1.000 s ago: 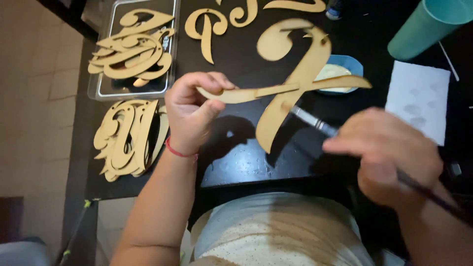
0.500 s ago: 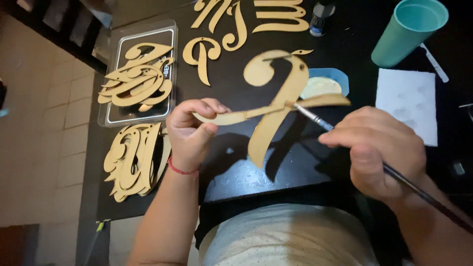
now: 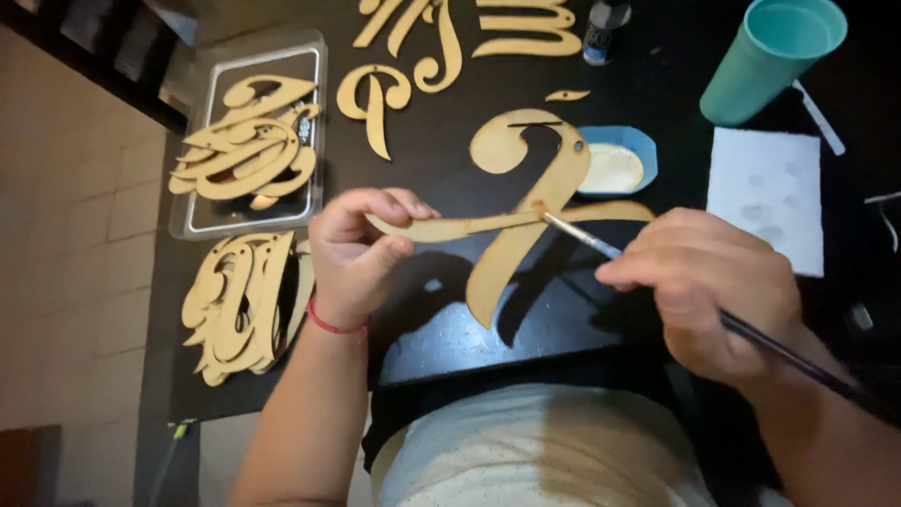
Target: Applying a white liquid coating to the edges and surfaces of laser-cut wooden letters using a paintbrush.
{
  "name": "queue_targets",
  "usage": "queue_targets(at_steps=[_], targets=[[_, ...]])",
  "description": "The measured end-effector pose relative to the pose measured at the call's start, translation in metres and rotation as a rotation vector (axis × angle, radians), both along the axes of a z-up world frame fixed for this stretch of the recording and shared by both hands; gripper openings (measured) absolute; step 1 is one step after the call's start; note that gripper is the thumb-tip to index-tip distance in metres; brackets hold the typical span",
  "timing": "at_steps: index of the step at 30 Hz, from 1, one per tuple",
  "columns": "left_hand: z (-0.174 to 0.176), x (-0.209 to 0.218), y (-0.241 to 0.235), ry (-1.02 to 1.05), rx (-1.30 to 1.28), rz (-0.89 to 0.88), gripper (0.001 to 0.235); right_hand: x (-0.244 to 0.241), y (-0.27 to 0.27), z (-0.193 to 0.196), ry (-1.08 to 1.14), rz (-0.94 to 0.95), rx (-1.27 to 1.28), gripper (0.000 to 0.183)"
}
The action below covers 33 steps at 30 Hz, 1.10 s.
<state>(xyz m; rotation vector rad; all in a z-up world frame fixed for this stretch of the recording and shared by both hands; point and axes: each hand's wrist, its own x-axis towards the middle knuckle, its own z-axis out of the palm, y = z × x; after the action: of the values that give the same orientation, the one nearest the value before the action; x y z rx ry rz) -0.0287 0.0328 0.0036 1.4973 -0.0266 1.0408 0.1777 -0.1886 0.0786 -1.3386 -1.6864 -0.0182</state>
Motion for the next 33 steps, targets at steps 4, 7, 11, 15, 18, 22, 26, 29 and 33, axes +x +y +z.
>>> queue_targets(at_steps=[4,7,11,15,18,22,26,29,33], targets=[[0.002,-0.002,0.003,0.07,0.066,0.068,0.027,0.004,0.002,0.0,-0.052,-0.186,-0.048,0.041],[0.006,-0.001,0.001,0.072,0.05,0.047,0.026,0.005,0.0,-0.004,0.101,-0.173,-0.139,0.037],[0.007,-0.001,0.001,0.052,0.04,0.005,0.025,0.007,-0.006,-0.006,0.163,-0.202,-0.238,0.033],[0.006,-0.003,0.005,0.072,0.005,-0.044,0.027,0.002,-0.014,-0.018,0.222,-0.4,-0.409,0.029],[0.013,-0.005,0.007,0.137,-0.027,-0.102,0.027,-0.005,-0.013,-0.018,0.197,-0.306,-0.378,0.021],[0.013,-0.006,0.014,0.211,0.006,-0.126,0.024,-0.005,-0.016,-0.035,0.232,-0.386,-0.345,0.016],[0.013,-0.013,0.026,0.357,0.123,-0.157,0.023,-0.003,-0.022,-0.052,0.26,-0.256,-0.358,0.013],[0.015,-0.019,0.036,0.468,0.166,-0.165,0.024,0.002,-0.026,-0.055,0.324,-0.33,-0.358,0.013],[0.009,-0.029,0.058,0.55,0.21,-0.197,0.023,0.013,-0.026,-0.066,0.365,-0.297,-0.277,0.011]])
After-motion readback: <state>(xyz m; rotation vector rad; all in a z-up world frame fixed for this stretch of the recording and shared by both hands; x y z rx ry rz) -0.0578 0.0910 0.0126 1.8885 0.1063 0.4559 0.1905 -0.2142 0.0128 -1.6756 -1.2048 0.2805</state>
